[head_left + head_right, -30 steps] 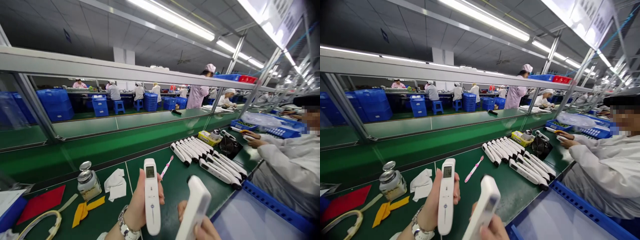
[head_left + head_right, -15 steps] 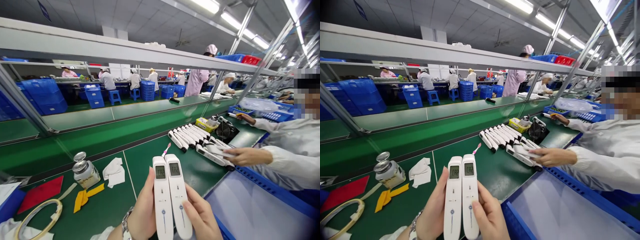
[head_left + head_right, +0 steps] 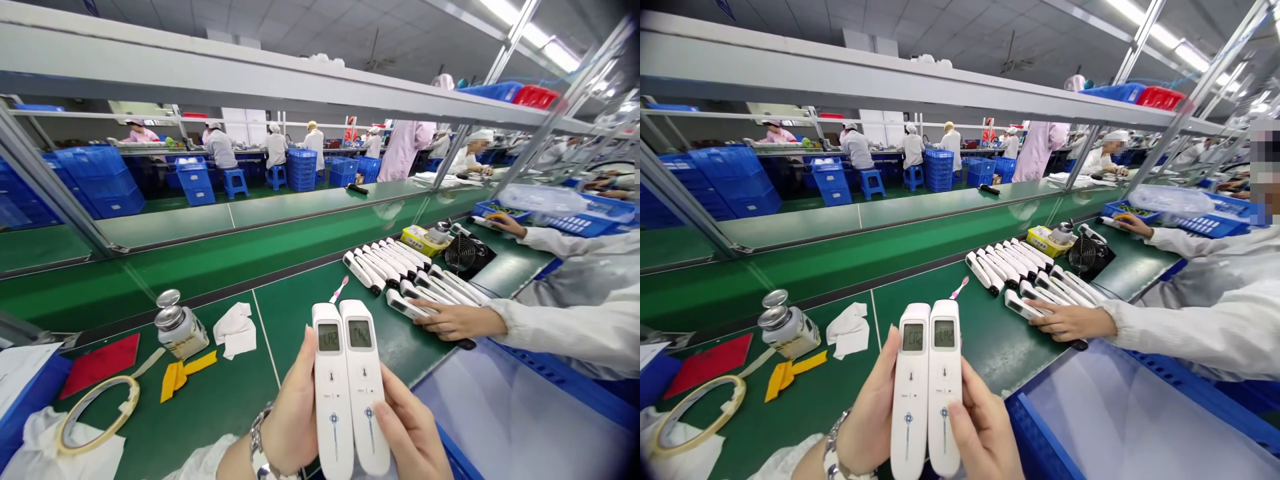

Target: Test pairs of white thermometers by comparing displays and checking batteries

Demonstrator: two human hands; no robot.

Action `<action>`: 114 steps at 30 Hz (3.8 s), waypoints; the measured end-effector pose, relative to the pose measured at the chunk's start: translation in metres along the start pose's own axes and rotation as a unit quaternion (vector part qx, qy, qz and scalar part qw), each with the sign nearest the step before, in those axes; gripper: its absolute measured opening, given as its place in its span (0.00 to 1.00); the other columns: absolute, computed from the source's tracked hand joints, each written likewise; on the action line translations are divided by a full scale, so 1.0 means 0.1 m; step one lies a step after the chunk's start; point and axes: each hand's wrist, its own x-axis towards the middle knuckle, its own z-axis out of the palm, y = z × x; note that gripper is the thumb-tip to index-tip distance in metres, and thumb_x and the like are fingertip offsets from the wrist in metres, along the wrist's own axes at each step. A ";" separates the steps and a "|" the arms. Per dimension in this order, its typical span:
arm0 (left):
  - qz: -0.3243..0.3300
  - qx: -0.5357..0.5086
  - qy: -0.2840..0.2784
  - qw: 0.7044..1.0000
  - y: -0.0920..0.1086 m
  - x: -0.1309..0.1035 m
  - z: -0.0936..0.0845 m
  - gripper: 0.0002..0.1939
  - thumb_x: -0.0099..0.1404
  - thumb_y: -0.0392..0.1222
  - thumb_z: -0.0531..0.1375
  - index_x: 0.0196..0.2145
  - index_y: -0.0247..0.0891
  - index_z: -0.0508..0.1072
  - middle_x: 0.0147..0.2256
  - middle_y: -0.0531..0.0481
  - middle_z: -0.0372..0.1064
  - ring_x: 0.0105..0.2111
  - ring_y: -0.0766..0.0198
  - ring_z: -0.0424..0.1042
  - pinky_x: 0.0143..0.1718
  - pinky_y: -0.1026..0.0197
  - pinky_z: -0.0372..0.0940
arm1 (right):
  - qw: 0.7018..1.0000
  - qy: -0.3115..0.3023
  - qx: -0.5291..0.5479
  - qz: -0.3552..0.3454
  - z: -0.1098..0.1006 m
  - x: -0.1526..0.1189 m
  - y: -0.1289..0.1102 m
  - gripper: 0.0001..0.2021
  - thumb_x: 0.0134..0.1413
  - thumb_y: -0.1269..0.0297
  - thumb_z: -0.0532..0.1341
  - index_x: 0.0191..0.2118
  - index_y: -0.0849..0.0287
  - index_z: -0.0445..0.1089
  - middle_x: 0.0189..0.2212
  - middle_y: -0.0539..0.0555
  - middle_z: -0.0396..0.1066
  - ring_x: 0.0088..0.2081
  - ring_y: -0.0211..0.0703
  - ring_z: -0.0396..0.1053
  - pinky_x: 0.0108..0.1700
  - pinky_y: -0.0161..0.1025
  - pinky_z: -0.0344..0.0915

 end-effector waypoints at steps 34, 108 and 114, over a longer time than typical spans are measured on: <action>0.054 0.000 -0.053 0.997 -0.02 -0.06 0.05 0.28 0.61 0.59 0.50 0.43 0.32 0.73 0.40 0.40 0.73 0.42 0.54 0.70 0.45 0.56 0.62 | 0.984 -0.016 -0.167 -0.054 -0.03 -0.07 -0.05 0.18 0.65 0.62 0.50 0.58 0.38 0.55 0.49 0.43 0.69 0.30 0.35 0.72 0.31 0.26 0.69; 0.228 0.149 0.081 0.959 0.01 0.00 0.03 0.14 0.57 0.37 0.63 0.41 0.39 0.65 0.33 0.53 0.68 0.30 0.69 0.68 0.33 0.65 0.66 | 0.992 0.041 -0.050 0.110 -0.03 -0.20 0.35 0.18 0.63 0.55 0.53 0.58 0.47 0.58 0.55 0.51 0.61 0.57 0.45 0.57 0.54 0.35 0.61; 0.223 0.170 0.069 0.957 -0.01 -0.01 0.01 0.14 0.56 0.38 0.65 0.39 0.37 0.66 0.33 0.50 0.69 0.31 0.67 0.69 0.33 0.64 0.66 | 0.985 0.076 -0.035 0.148 -0.05 -0.28 0.40 0.21 0.60 0.52 0.55 0.58 0.48 0.59 0.57 0.51 0.60 0.60 0.49 0.51 0.57 0.39 0.56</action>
